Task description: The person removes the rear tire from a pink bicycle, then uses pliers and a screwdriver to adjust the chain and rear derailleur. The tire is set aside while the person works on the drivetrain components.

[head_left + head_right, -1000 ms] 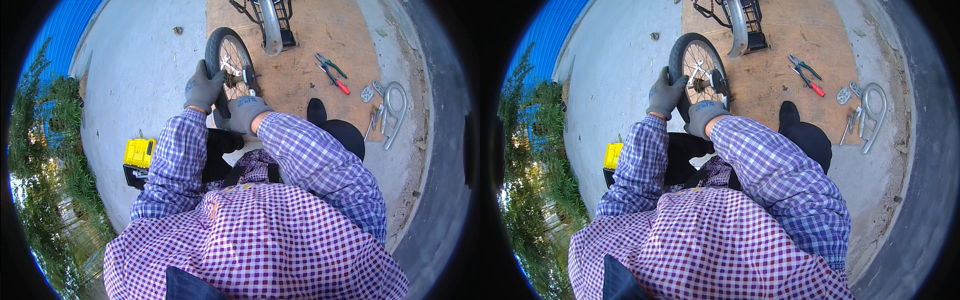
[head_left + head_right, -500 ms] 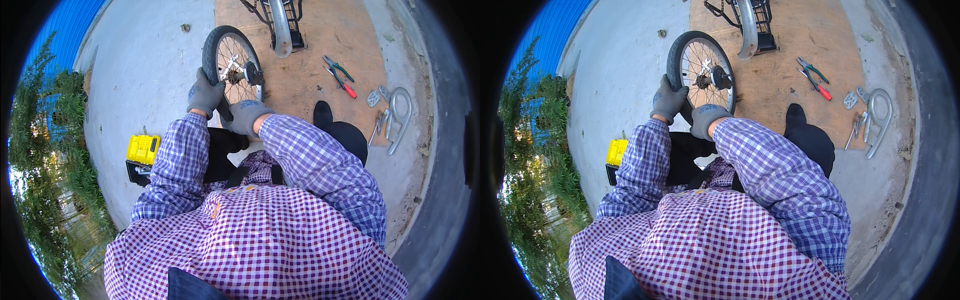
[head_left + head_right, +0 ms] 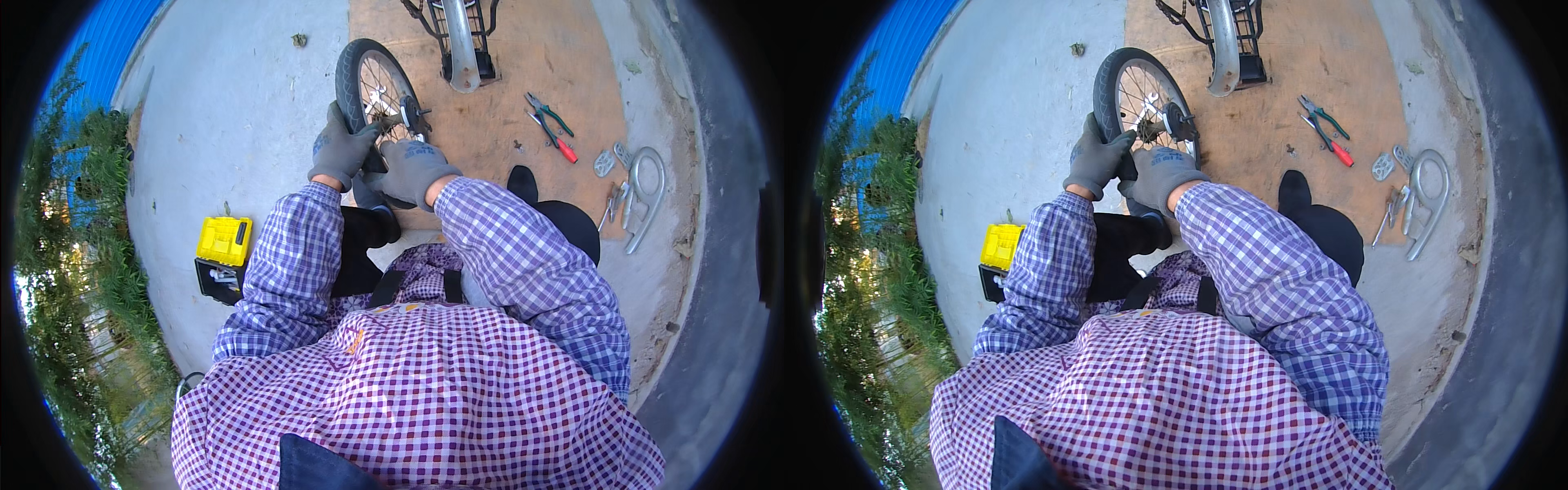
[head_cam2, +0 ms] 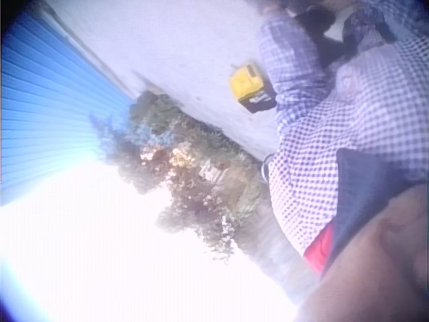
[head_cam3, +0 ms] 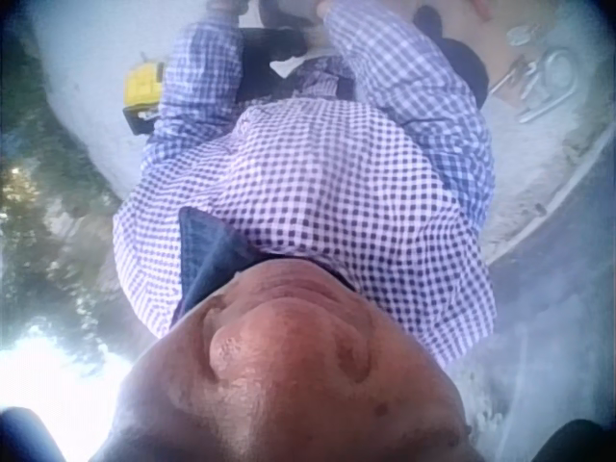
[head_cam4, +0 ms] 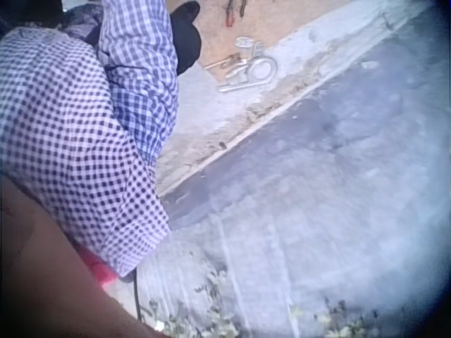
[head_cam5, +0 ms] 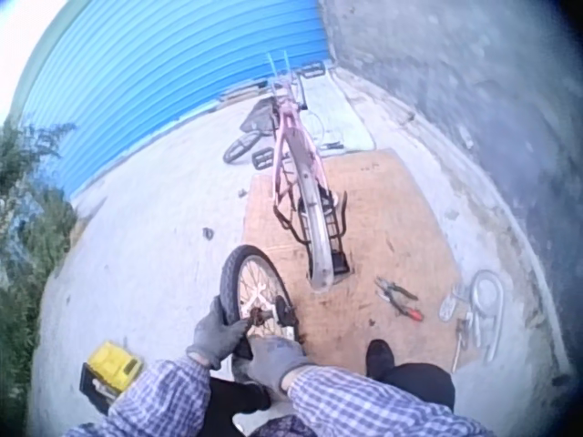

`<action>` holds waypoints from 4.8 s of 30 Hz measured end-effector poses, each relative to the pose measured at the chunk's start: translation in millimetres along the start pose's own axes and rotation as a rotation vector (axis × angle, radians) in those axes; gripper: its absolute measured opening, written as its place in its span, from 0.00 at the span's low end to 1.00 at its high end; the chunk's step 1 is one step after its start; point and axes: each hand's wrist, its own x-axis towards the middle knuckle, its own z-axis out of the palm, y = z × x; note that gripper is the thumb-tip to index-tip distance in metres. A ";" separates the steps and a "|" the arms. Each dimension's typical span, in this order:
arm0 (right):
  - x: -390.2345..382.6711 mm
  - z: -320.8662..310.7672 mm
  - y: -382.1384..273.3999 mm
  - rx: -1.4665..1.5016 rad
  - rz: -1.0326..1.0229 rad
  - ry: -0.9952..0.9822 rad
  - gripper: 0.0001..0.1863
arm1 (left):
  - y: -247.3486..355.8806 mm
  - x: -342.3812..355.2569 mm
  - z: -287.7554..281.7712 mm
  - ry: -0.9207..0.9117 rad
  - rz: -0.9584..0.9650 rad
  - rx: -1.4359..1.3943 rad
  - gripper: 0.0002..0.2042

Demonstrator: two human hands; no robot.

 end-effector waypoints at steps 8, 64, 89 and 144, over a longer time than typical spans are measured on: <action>-10.3 -11.7 -25.9 0.021 0.148 0.394 0.37 | 33.1 0.8 -15.9 -0.081 0.007 -0.458 0.36; -2.3 19.2 182.9 0.384 0.729 0.429 0.34 | 79.2 23.5 66.8 0.200 0.004 -0.696 0.17; -32.3 48.3 145.2 0.121 0.455 0.293 0.30 | 65.1 -1.4 117.8 -0.283 -0.258 0.016 0.33; 23.9 139.3 18.1 0.098 0.237 0.469 0.31 | -53.4 12.5 -48.5 0.102 -0.110 -0.391 0.21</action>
